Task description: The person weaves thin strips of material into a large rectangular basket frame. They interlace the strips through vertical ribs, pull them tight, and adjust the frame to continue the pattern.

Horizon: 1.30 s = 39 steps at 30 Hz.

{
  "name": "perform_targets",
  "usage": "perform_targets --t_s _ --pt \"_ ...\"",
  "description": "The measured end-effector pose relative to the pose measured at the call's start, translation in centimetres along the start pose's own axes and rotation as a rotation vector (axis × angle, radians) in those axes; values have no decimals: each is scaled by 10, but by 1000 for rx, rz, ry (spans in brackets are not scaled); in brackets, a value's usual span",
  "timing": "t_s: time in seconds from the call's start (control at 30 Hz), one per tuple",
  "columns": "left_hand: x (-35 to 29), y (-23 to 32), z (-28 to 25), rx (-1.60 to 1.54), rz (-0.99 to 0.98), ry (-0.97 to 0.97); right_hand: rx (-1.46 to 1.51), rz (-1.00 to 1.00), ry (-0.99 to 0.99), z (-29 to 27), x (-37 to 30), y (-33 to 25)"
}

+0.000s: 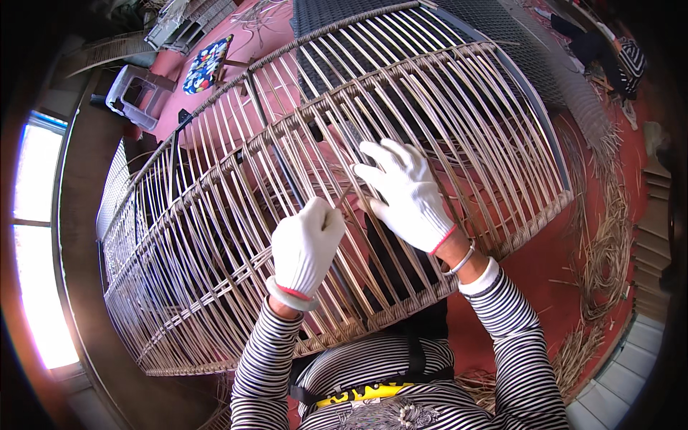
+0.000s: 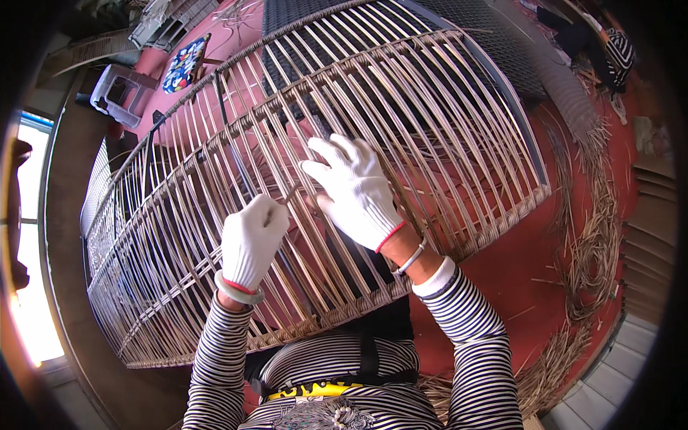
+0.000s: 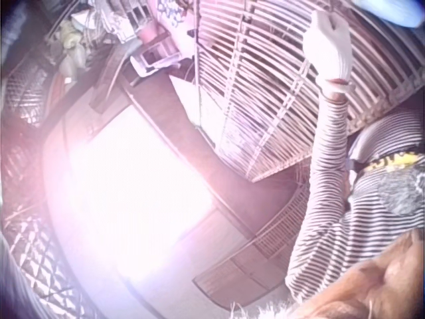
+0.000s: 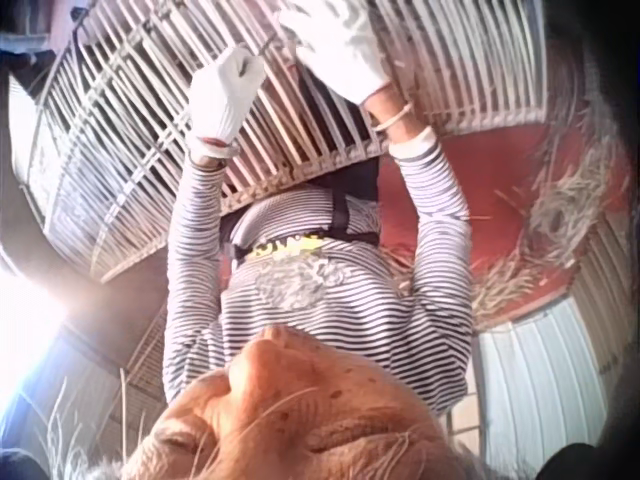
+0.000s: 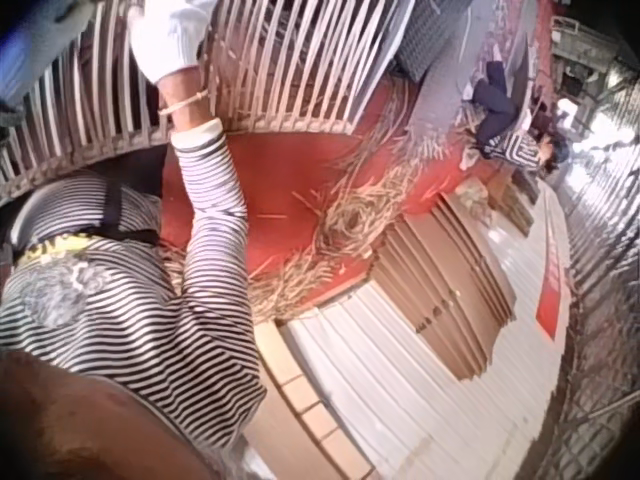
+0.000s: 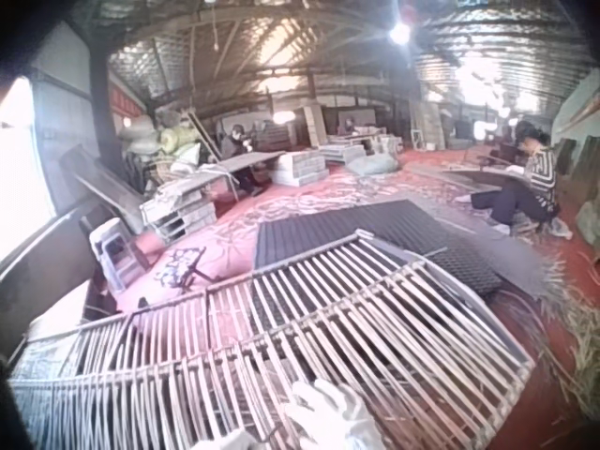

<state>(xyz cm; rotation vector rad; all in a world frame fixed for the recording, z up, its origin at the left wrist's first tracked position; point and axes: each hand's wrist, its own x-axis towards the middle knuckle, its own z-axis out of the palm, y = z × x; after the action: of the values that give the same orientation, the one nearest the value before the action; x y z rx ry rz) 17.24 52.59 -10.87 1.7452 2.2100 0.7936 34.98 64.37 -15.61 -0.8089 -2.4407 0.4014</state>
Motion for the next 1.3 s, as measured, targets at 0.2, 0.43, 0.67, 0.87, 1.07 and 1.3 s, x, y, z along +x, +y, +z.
perform_targets --t_s 0.2,0.43,0.67,0.87,1.07,1.3 --pt "8 -5 7 -175 32 -163 52 -104 -164 -6 12 18" --pt "7 13 -4 -202 -46 -167 290 -38 -100 -37 15 17" --pt "23 50 15 -111 279 -159 96 -16 -70 -112 -29 11" --pt "29 46 17 -392 55 -418 228 -22 -70 -88 -16 34" --pt "29 43 39 -572 -318 -150 -140 -33 9 -14 17 45" --pt "28 39 46 -520 -343 -80 203 -78 -57 -9 25 68"
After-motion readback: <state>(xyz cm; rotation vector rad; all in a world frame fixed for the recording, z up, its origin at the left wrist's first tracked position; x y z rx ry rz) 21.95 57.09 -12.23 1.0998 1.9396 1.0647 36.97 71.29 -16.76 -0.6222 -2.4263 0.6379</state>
